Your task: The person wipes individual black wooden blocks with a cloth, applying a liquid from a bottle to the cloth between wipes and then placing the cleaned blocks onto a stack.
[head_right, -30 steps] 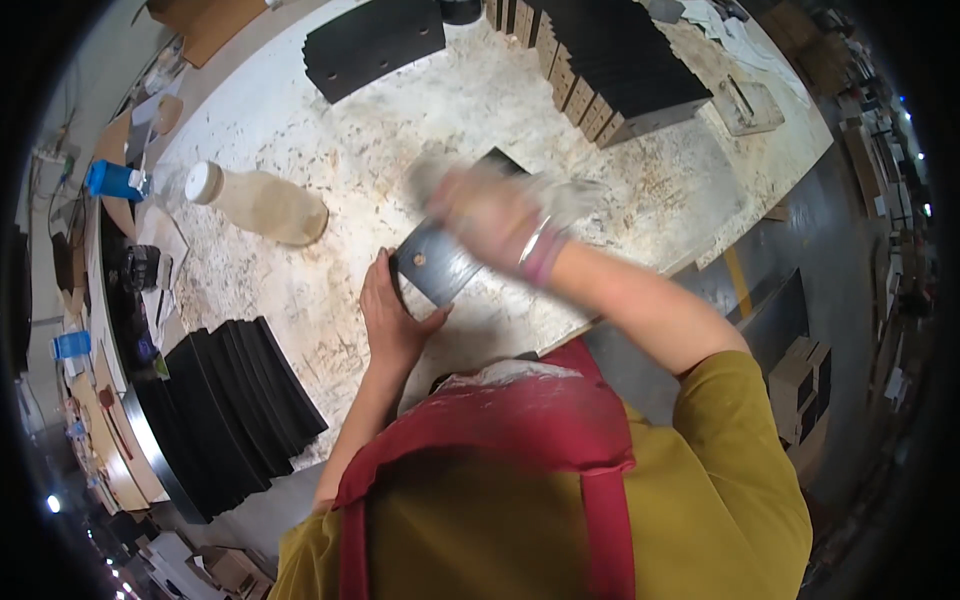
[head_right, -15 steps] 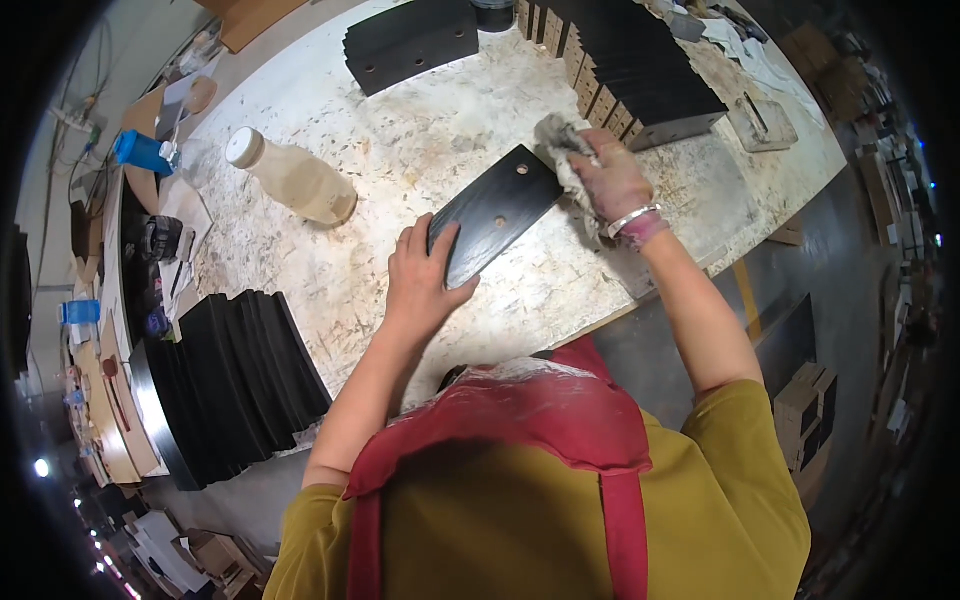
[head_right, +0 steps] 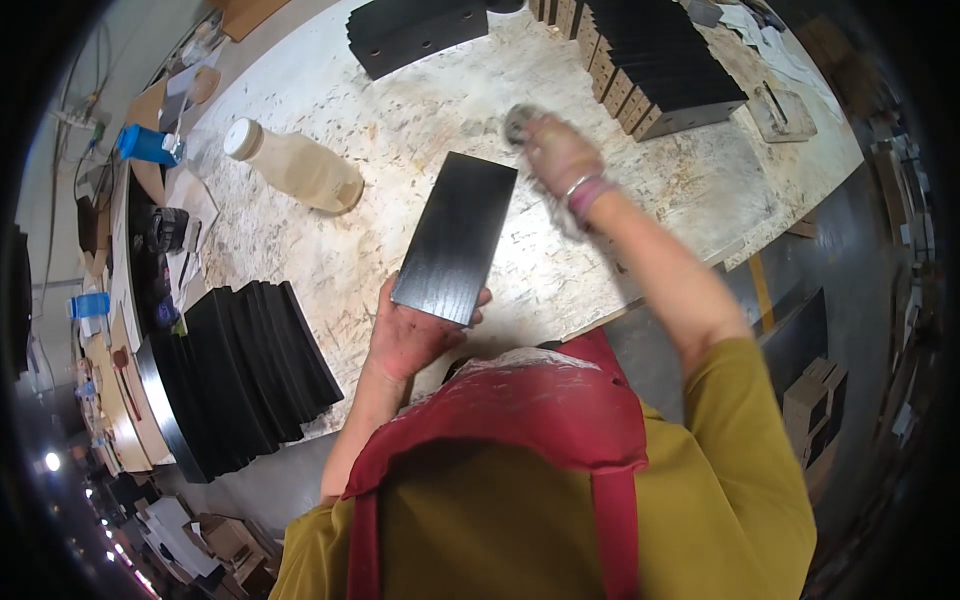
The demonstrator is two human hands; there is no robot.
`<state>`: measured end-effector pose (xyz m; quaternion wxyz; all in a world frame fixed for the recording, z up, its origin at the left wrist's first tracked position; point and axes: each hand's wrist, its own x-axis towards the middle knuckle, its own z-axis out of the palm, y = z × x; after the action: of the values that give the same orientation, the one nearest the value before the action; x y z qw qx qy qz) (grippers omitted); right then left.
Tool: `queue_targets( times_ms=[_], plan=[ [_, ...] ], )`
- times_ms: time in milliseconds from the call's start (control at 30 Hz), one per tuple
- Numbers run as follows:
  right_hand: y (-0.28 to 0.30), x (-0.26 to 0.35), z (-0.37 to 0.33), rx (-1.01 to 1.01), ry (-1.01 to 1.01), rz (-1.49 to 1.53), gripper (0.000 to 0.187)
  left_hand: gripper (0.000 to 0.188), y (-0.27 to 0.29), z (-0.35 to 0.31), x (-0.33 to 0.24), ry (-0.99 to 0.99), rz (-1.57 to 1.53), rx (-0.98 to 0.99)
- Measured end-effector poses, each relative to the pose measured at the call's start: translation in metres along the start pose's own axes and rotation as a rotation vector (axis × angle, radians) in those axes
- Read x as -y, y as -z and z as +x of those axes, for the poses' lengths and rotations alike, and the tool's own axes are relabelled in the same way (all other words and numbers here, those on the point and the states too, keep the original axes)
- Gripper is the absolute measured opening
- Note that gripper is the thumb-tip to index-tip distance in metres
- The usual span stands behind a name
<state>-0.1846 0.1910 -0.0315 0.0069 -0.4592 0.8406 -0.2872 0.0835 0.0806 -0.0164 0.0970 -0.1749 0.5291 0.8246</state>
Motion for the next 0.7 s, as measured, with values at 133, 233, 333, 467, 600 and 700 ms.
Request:
queue_targets(
  times_ms=[133, 233, 333, 467, 600, 700],
  plan=[
    [-0.002, 0.044, 0.0, 0.229, 0.139, 0.244, 0.018, 0.067, 0.0, 0.001, 0.012, 0.05, -0.451, -0.036],
    [-0.008, 0.133, -0.028, 0.455, 0.444, 0.087, 0.017, 0.068, 0.008, 0.003, 0.033, -0.031, -0.013, -0.114],
    [-0.029, 0.1, 0.002, 0.218, 0.224, 0.095, 0.023, 0.068, 0.004, -0.003, 0.024, -0.06, 0.176, -0.006],
    [0.003, -0.037, 0.057, 0.223, -0.085, -0.192, 0.031, 0.066, 0.003, 0.0, 0.024, 0.096, -0.32, 0.001],
    [0.026, -0.05, 0.039, 0.269, -0.116, -0.083, 0.045, 0.046, -0.001, -0.006, 0.024, 0.154, -0.761, -0.165],
    [0.045, -0.017, 0.031, 0.144, 0.064, -0.172, 0.053, 0.048, -0.004, -0.02, 0.016, 0.082, -0.68, -0.276]
  ],
)
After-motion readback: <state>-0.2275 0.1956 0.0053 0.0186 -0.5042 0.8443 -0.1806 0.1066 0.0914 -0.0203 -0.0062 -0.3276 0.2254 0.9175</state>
